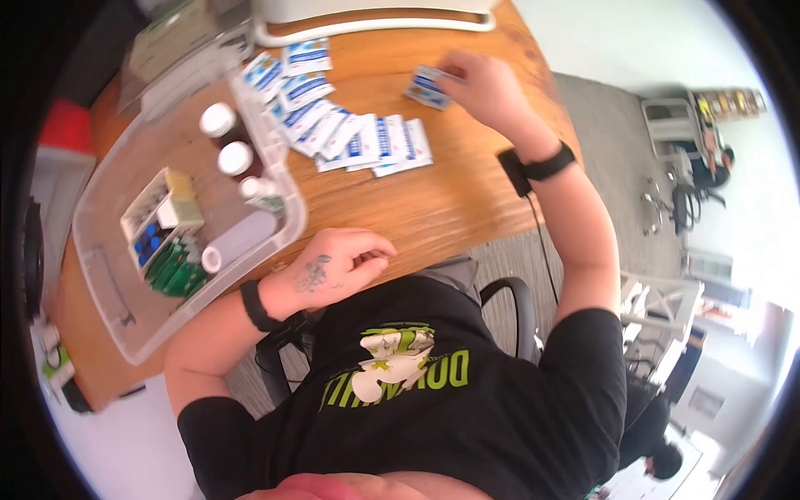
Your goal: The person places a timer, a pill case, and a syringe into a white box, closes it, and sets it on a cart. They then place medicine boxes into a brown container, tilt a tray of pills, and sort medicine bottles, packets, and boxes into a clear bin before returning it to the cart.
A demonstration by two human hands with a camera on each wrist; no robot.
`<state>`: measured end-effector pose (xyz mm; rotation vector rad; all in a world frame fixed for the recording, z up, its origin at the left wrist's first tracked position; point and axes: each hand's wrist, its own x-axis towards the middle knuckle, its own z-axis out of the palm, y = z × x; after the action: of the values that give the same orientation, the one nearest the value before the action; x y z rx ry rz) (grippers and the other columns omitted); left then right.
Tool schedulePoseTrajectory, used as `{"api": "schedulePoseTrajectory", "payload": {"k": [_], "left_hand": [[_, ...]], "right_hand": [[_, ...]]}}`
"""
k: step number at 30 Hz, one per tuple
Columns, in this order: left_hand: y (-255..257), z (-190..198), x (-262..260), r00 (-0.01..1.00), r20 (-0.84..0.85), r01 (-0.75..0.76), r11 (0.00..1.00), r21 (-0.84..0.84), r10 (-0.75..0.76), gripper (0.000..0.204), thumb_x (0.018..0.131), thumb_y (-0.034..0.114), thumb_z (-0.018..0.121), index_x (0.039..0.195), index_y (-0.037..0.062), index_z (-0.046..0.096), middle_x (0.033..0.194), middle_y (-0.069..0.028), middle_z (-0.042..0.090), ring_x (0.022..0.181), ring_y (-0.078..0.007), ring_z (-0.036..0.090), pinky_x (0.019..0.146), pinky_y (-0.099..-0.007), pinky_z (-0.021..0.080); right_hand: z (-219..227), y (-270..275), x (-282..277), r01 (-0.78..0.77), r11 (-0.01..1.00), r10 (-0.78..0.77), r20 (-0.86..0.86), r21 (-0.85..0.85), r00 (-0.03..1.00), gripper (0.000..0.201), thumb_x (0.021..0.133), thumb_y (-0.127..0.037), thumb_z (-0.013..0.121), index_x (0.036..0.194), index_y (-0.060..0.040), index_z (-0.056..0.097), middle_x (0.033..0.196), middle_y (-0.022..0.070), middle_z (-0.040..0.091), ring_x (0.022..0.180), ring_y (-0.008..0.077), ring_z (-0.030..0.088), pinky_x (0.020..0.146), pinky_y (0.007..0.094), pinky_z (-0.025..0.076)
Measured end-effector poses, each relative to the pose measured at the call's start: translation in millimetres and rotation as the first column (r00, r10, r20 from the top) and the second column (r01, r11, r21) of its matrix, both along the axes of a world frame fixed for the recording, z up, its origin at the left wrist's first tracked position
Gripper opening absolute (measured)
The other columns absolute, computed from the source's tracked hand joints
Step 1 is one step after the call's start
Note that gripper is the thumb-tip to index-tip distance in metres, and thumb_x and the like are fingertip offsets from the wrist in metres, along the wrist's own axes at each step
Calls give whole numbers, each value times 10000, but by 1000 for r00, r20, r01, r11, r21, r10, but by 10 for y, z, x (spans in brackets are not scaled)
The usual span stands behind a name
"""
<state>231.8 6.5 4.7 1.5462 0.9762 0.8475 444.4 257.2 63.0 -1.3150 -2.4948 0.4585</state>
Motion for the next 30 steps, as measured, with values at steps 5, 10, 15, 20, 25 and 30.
{"api": "schedulePoseTrajectory", "payload": {"k": [5,10,15,20,25,30], "left_hand": [[-4,-19,-27,1000,-27,6,1000,21,-5,191,935,140,646,1063,10,702,914,-152,722,818,-283,700,745,-377,546],[-29,-155,0,1000,-14,3,999,51,-2,201,947,133,605,1058,-10,695,938,-177,722,840,-316,695,787,-391,541],[-40,-25,-60,998,-50,-28,996,85,32,187,932,138,592,1017,14,703,913,-170,721,841,-317,694,778,-401,535],[-68,-134,34,991,-15,-130,986,109,132,161,890,146,613,953,45,721,822,-138,710,802,-309,687,760,-410,529],[-72,-302,136,957,-3,-269,890,369,290,81,862,153,652,857,85,696,819,-109,678,811,-303,669,754,-429,509],[-96,-371,197,973,12,-225,933,279,231,76,876,129,627,907,73,668,815,-116,676,797,-314,665,737,-427,506]], "right_hand": [[168,21,-8,-104,975,122,-84,197,989,136,896,-131,729,981,-26,740,897,96,712,757,219,682,703,319,535],[952,-379,-577,-174,978,207,-402,119,892,125,915,-76,742,1020,-10,749,850,-15,716,674,38,554,606,185,447],[1512,-854,-1584,-550,785,592,-83,286,802,130,877,-50,743,997,0,740,878,49,734,740,111,651,671,244,520],[1228,-969,-2470,-800,570,815,-7,188,580,91,842,-112,695,841,-21,682,820,158,661,779,317,661,681,407,530],[1094,-1027,-2818,-848,497,761,377,183,527,123,837,-172,689,807,-53,687,780,155,667,770,386,660,684,474,532],[1248,-1137,-3018,-819,573,579,722,-30,379,78,813,-106,674,825,-35,703,799,179,706,750,383,698,667,459,563]]}}
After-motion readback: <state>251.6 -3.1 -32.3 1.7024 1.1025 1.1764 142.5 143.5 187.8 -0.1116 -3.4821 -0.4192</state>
